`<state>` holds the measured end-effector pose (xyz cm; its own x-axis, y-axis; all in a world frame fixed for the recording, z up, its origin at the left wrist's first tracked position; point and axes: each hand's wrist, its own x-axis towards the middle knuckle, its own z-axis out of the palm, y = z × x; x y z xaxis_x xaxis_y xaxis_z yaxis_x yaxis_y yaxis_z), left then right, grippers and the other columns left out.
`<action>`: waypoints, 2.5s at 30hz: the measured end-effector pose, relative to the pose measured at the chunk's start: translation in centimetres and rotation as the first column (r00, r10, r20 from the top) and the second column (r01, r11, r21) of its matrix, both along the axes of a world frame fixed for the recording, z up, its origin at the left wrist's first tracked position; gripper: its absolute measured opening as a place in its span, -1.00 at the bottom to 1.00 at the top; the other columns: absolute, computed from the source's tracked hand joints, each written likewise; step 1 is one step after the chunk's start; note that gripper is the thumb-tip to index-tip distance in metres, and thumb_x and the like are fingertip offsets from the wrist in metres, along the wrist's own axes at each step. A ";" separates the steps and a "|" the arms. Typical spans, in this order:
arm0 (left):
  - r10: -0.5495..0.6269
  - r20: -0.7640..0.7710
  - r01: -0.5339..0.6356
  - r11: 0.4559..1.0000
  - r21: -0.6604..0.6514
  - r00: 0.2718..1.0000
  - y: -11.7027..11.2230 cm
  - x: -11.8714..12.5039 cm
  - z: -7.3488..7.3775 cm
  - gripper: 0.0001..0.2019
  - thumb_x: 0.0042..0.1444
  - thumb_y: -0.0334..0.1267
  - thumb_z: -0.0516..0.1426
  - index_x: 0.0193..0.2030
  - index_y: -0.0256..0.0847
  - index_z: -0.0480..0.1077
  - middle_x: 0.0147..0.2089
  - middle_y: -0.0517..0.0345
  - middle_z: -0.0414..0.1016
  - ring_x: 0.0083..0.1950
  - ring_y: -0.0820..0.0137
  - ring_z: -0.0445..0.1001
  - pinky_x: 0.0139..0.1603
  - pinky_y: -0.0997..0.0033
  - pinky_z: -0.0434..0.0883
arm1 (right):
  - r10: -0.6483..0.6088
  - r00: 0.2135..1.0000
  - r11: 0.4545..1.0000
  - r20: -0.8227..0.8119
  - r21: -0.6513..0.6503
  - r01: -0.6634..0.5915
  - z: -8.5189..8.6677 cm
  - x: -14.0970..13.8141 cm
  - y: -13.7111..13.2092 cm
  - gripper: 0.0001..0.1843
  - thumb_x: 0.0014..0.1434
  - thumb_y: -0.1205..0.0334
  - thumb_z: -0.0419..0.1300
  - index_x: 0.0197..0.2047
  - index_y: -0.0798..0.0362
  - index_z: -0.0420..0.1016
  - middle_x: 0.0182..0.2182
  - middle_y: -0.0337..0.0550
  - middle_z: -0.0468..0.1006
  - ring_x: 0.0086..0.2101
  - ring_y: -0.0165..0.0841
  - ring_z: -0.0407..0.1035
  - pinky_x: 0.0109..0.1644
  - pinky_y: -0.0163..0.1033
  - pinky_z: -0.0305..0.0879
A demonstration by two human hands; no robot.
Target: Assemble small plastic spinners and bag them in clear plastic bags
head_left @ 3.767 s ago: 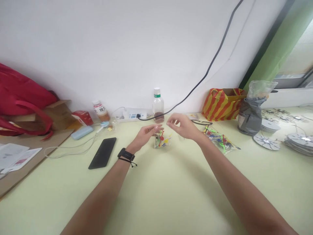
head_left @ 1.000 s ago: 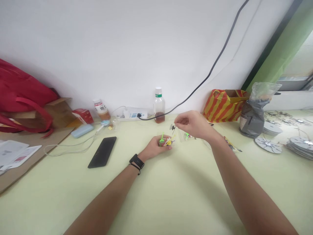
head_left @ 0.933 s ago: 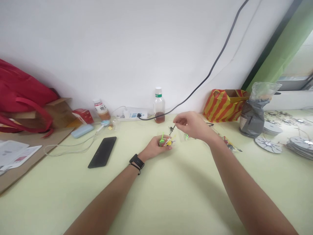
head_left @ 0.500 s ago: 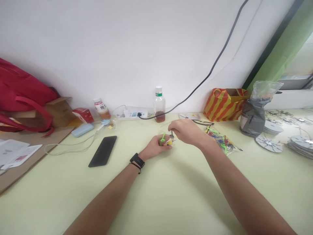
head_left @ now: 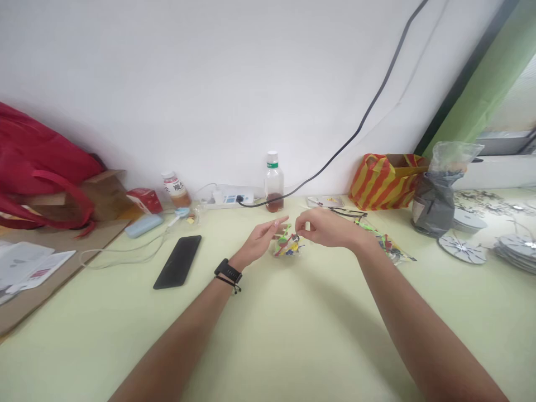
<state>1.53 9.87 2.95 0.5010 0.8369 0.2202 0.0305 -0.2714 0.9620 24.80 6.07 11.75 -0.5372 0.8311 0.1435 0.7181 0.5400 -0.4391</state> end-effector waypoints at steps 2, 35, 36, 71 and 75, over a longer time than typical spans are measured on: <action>-0.010 0.044 0.011 1.000 -0.022 0.999 -0.2 0.2 0.2 -0.40 0.40 0.15 0.07 0.44 -0.14 0.34 0.29 -0.13 0.53 0.19 0.07 0.56 0.09 0.12 0.53 | -0.012 0.998 1.000 -0.068 0.017 0.013 0.2 -0.3 -0.1 -0.86 0.26 0.28 0.25 -0.14 0.00 0.63 -0.22 -0.16 0.67 -0.36 -0.34 0.49 -0.26 -0.26 0.28; 0.198 0.433 -0.091 0.963 -0.256 0.880 -0.5 0.1 3.1 -0.52 0.32 0.12 0.20 0.13 -0.23 0.52 0.12 -0.22 0.65 0.12 0.03 0.64 0.01 0.12 0.59 | -0.075 0.698 0.996 -0.712 -0.015 0.091 -2.7 -1.9 2.5 -0.60 0.19 -0.11 0.37 -0.08 0.02 0.60 -0.24 -0.08 0.66 -0.23 -0.24 0.51 -0.10 -0.11 0.45; 0.180 0.438 -0.077 0.967 -0.244 0.881 -0.4 0.0 3.2 -0.53 0.30 0.12 0.21 0.13 -0.23 0.53 0.10 -0.21 0.66 0.13 0.04 0.64 0.05 0.10 0.57 | -0.082 0.666 0.997 -0.742 -0.063 0.052 -2.8 -2.0 2.6 -0.63 0.20 -0.12 0.36 -0.17 0.03 0.61 -0.29 -0.11 0.65 -0.28 -0.26 0.50 -0.12 -0.13 0.44; 0.209 0.130 -0.232 0.952 0.201 0.969 0.3 -4.2 6.4 -0.79 0.12 -0.14 0.39 -0.19 -0.23 0.68 -0.26 0.00 0.70 -0.26 0.26 0.65 -0.13 0.23 0.59 | -0.125 0.454 0.991 -0.882 -0.132 0.016 -3.7 -2.8 2.8 -0.70 0.07 0.00 0.47 -0.20 0.01 0.73 -0.30 -0.12 0.72 -0.26 -0.25 0.57 -0.09 -0.13 0.48; 0.198 0.153 -0.222 0.961 0.165 0.968 0.4 -4.2 6.1 -0.82 0.13 -0.16 0.37 -0.23 -0.22 0.70 -0.24 -0.03 0.71 -0.20 0.24 0.65 -0.06 0.22 0.59 | -0.116 0.480 0.993 -0.870 -0.110 0.041 -3.6 -2.5 2.7 -0.75 0.10 0.00 0.44 -0.26 -0.01 0.75 -0.32 -0.12 0.72 -0.24 -0.23 0.56 -0.06 -0.12 0.48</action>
